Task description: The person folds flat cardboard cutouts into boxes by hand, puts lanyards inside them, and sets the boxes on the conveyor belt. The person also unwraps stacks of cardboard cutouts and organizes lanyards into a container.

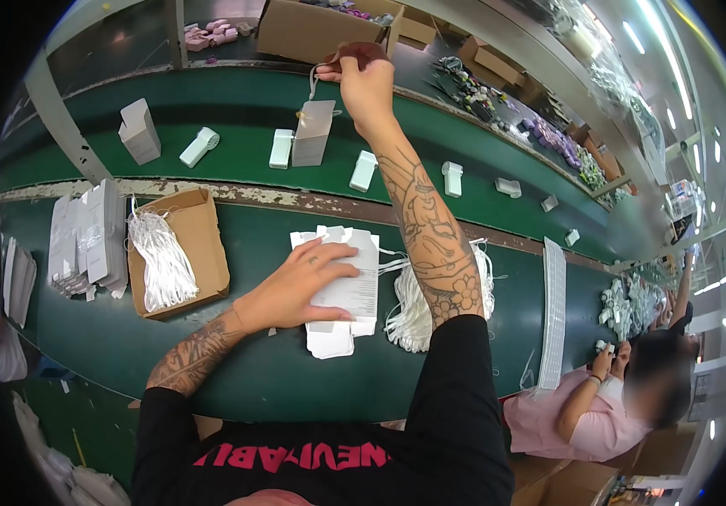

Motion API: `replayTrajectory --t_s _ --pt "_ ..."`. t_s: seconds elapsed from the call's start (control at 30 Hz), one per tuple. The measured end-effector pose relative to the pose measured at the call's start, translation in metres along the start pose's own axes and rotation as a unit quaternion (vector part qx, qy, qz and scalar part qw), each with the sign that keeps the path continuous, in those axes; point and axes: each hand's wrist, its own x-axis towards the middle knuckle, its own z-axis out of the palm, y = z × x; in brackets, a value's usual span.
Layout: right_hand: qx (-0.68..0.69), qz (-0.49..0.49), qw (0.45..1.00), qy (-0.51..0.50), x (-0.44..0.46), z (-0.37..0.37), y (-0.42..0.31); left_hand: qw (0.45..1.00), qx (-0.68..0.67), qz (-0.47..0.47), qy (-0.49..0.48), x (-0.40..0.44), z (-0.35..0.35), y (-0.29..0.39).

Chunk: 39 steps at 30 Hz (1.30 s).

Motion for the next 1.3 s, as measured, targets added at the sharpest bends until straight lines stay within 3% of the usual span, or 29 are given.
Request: replayTrajectory --t_s 0.1,0.2,0.3,0.43,0.57,0.63,0.67,0.8,0.87,0.97,1.1,1.2,1.23,1.3 --pt "0.001 -0.003 1.000 -0.012 0.002 0.002 -0.004 0.996 -0.017 -0.030 0.080 0.002 -0.016 -0.008" --pt "0.001 -0.004 1.000 -0.021 0.006 0.003 -0.004 0.972 -0.039 -0.042 0.228 0.008 -0.040 -0.026" --pt "-0.005 -0.003 1.000 -0.027 0.007 0.006 -0.007 0.947 -0.055 -0.109 0.297 0.010 -0.062 -0.038" --pt "-0.022 0.002 0.999 -0.029 0.008 0.013 0.000 0.958 -0.080 -0.104 0.256 0.002 -0.051 -0.043" --pt "-0.054 0.043 0.993 -0.100 0.001 0.010 0.037 0.957 -0.053 -0.133 0.253 -0.006 -0.044 -0.048" --pt "-0.224 0.009 0.965 -0.136 -0.017 0.007 0.031 0.948 -0.042 -0.155 0.274 -0.008 -0.053 -0.055" --pt "-0.308 -0.008 0.939 -0.150 -0.030 0.003 0.025 0.955 -0.010 -0.164 0.249 -0.009 -0.055 -0.060" --pt "-0.321 -0.026 0.943 -0.084 -0.067 -0.013 -0.001 0.965 0.165 -0.173 0.113 0.003 -0.061 -0.083" --pt "-0.310 -0.018 0.945 -0.102 -0.105 -0.023 -0.024 0.949 0.240 -0.202 0.043 0.025 -0.052 -0.114" --pt "-0.317 0.036 0.946 -0.055 -0.179 -0.047 -0.056 0.912 0.377 -0.148 0.059 0.039 -0.024 -0.191" --pt "-0.337 0.104 0.936 -0.009 -0.264 -0.079 -0.087 0.930 0.337 -0.139 -0.037 0.053 -0.042 -0.193" --pt "-0.309 0.141 0.940 0.029 -0.306 -0.098 -0.088 0.901 0.425 -0.074 -0.039 0.045 -0.055 -0.187" --pt "-0.301 0.149 0.941 0.043 -0.313 -0.100 -0.089 0.922 0.378 -0.081 0.021 0.043 -0.058 -0.187" --pt "-0.285 0.152 0.944 0.068 -0.322 -0.102 -0.089 0.959 0.204 -0.187 0.054 0.041 -0.070 -0.176"
